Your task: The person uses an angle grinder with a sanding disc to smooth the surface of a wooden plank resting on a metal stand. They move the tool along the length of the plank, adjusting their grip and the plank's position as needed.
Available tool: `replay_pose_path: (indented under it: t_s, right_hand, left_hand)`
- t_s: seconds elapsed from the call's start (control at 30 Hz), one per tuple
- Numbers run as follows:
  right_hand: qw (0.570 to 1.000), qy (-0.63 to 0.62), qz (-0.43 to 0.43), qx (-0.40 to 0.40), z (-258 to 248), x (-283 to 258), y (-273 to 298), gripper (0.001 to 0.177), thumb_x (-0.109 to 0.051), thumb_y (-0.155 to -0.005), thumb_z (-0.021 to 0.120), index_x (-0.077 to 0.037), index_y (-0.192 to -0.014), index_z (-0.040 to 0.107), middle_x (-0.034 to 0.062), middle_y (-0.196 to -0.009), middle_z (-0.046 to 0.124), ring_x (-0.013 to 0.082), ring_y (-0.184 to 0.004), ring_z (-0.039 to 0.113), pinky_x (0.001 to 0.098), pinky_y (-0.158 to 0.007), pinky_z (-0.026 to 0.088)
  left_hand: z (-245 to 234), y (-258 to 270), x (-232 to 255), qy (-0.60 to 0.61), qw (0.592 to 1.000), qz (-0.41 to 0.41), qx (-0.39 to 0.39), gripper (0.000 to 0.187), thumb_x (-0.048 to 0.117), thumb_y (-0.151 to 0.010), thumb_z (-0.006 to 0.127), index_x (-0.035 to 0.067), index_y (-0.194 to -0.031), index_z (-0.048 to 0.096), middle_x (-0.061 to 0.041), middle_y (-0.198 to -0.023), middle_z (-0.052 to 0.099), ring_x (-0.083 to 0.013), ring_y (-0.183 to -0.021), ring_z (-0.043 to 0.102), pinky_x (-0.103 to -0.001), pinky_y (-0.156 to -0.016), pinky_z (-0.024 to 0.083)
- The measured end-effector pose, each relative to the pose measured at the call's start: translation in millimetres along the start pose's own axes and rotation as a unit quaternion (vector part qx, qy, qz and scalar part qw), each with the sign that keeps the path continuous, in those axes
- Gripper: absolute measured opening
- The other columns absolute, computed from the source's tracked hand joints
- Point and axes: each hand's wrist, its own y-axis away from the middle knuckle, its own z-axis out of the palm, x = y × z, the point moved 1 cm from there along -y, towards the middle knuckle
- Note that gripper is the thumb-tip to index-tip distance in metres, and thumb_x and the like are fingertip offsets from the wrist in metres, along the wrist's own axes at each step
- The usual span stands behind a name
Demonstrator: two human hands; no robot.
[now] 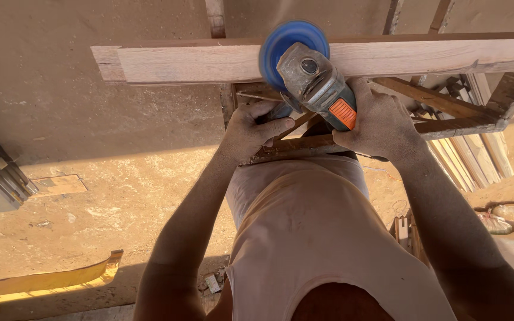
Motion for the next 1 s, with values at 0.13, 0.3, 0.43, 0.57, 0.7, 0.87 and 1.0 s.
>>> replay_pose_path:
  t_s: [0.13, 0.3, 0.43, 0.57, 0.7, 0.87, 1.0]
  right_hand:
    - [1.000, 0.001, 0.006, 0.028, -1.1, 44.2, 11.8, 0.083, -0.029, -0.066, 0.087, 0.003, -0.133, 0.049, 0.0221, -0.090, 0.072, 0.0381, -0.086, 0.076, 0.0526, -0.091, 0.060]
    - [0.998, -0.015, 0.051, 0.019, -3.9, 105.8, 23.4, 0.082, -0.030, -0.066, 0.087, 0.003, -0.132, 0.050, 0.0220, -0.084, 0.071, 0.0364, -0.080, 0.076, 0.0518, -0.085, 0.063]
    - [0.998, -0.040, 0.038, 0.040, -9.0, 160.7, 39.2, 0.081, -0.036, -0.068, 0.086, 0.002, -0.131, 0.051, 0.0207, -0.085, 0.072, 0.0350, -0.081, 0.077, 0.0493, -0.083, 0.065]
    - [0.995, -0.055, 0.055, 0.061, -8.9, 223.6, 62.5, 0.092, -0.051, -0.065, 0.095, 0.002, -0.127, 0.051, 0.0214, -0.084, 0.072, 0.0365, -0.080, 0.076, 0.0521, -0.081, 0.062]
    - [0.991, -0.084, 0.077, 0.066, -7.6, 294.4, 81.4, 0.082, -0.031, -0.070, 0.087, 0.003, -0.133, 0.050, 0.0218, -0.086, 0.072, 0.0350, -0.077, 0.076, 0.0476, -0.078, 0.065]
    - [0.981, -0.120, 0.111, 0.107, -2.8, 382.0, 112.3, 0.079, -0.027, -0.069, 0.087, 0.002, -0.134, 0.052, 0.0217, -0.091, 0.073, 0.0345, -0.079, 0.076, 0.0447, -0.079, 0.065]
    - [0.963, -0.184, 0.115, 0.161, 9.3, 459.8, 135.3, 0.071, -0.024, -0.071, 0.087, 0.002, -0.130, 0.055, 0.0202, -0.099, 0.075, 0.0340, -0.085, 0.076, 0.0429, -0.083, 0.065]
  left_hand:
    - [33.2, -27.1, 7.0, -0.083, 0.996, -0.017, -0.027, 0.036, 0.033, -0.087, 0.084, 0.005, -0.109, 0.078, 0.001, -0.070, 0.064, -0.0040, -0.057, 0.058, -0.022, -0.050, 0.050]
    - [87.9, -60.2, 7.5, -0.048, 0.997, 0.016, -0.062, 0.037, 0.030, -0.085, 0.083, 0.008, -0.113, 0.075, 0.003, -0.075, 0.066, -0.0027, -0.059, 0.059, -0.022, -0.050, 0.052]
    - [138.3, -83.4, 6.2, -0.088, 0.993, -0.006, -0.078, 0.028, 0.027, -0.090, 0.083, 0.003, -0.104, 0.076, 0.001, -0.073, 0.066, -0.0041, -0.060, 0.060, -0.022, -0.052, 0.051]
    - [200.0, -108.7, 4.9, -0.084, 0.990, -0.012, -0.109, 0.026, 0.025, -0.090, 0.082, 0.003, -0.103, 0.076, 0.001, -0.070, 0.061, -0.0049, -0.055, 0.056, -0.023, -0.048, 0.048]
    - [266.5, -139.0, 5.7, -0.103, 0.986, -0.028, -0.130, 0.028, 0.026, -0.088, 0.082, 0.004, -0.103, 0.075, 0.003, -0.070, 0.062, -0.0045, -0.054, 0.056, -0.023, -0.047, 0.048]
    - [350.1, -175.6, 8.6, -0.163, 0.973, -0.044, -0.155, 0.032, 0.032, -0.086, 0.083, 0.004, -0.100, 0.076, 0.003, -0.070, 0.063, -0.0044, -0.052, 0.056, -0.023, -0.045, 0.047]
    - [417.7, -216.7, 4.3, -0.216, 0.956, -0.005, -0.197, 0.034, 0.035, -0.087, 0.082, 0.006, -0.103, 0.079, 0.002, -0.067, 0.062, -0.0042, -0.049, 0.058, -0.022, -0.044, 0.048]
